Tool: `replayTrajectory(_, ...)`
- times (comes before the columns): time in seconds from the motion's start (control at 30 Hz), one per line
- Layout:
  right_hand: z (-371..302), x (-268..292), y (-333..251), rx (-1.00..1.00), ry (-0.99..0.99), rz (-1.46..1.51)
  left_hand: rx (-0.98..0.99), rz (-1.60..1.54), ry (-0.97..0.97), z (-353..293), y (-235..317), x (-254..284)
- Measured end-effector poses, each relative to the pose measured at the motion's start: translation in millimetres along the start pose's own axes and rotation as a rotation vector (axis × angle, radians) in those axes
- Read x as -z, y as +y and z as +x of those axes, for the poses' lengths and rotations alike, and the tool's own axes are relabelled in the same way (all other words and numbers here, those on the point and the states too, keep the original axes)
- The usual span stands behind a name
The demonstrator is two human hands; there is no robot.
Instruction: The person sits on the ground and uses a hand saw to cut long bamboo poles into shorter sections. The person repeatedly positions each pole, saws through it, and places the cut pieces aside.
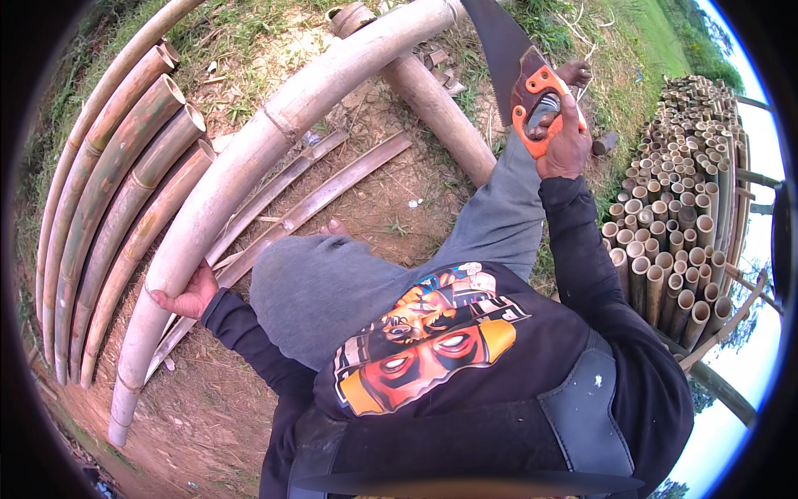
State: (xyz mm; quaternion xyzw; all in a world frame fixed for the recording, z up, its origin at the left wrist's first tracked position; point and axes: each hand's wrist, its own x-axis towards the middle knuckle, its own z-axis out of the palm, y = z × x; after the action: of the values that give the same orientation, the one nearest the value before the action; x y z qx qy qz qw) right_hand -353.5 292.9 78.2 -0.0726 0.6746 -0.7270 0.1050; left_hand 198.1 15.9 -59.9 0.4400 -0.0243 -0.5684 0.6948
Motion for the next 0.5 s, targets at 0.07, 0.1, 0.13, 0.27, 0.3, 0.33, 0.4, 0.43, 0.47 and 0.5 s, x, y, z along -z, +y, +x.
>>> replayTrajectory(0.07,-6.3,-5.5,3.4,-0.024,-0.018,-0.021,-0.013,-0.014,0.018,17.6,14.0,-0.2)
replayTrajectory(0.1,-10.3,-7.8,5.4,-0.029,-0.032,-0.032,0.000,-0.020,0.036,27.0,18.1,-1.7)
replayTrajectory(0.13,-15.0,-9.3,7.9,-0.035,-0.026,-0.054,-0.017,-0.004,0.057,33.5,19.9,-1.3)
replayTrajectory(0.27,-40.4,-15.3,22.5,0.003,-0.171,-0.022,0.020,0.030,0.037,45.5,17.9,-1.7)
replayTrajectory(0.3,-47.6,-16.8,27.5,-0.001,-0.209,0.000,0.001,0.083,0.012,42.8,16.7,-1.6)
replayTrajectory(0.33,-55.0,-19.1,32.8,0.021,-0.239,0.037,0.037,0.134,0.083,38.5,17.6,-2.0)
replayTrajectory(0.4,-69.1,-22.3,43.7,0.074,-0.287,-0.004,0.114,0.220,0.237,22.8,15.8,-3.0)
replayTrajectory(0.43,-75.0,-22.9,48.2,0.101,-0.357,0.002,0.115,0.337,0.248,9.2,11.5,-1.1)
replayTrajectory(0.47,-80.3,-23.7,53.5,0.131,-0.381,0.001,0.080,0.496,0.264,-6.7,1.2,0.2)
replayTrajectory(0.5,-84.3,-23.4,57.4,0.161,-0.403,-0.005,-0.015,0.779,0.030,-22.3,-9.6,-1.0)
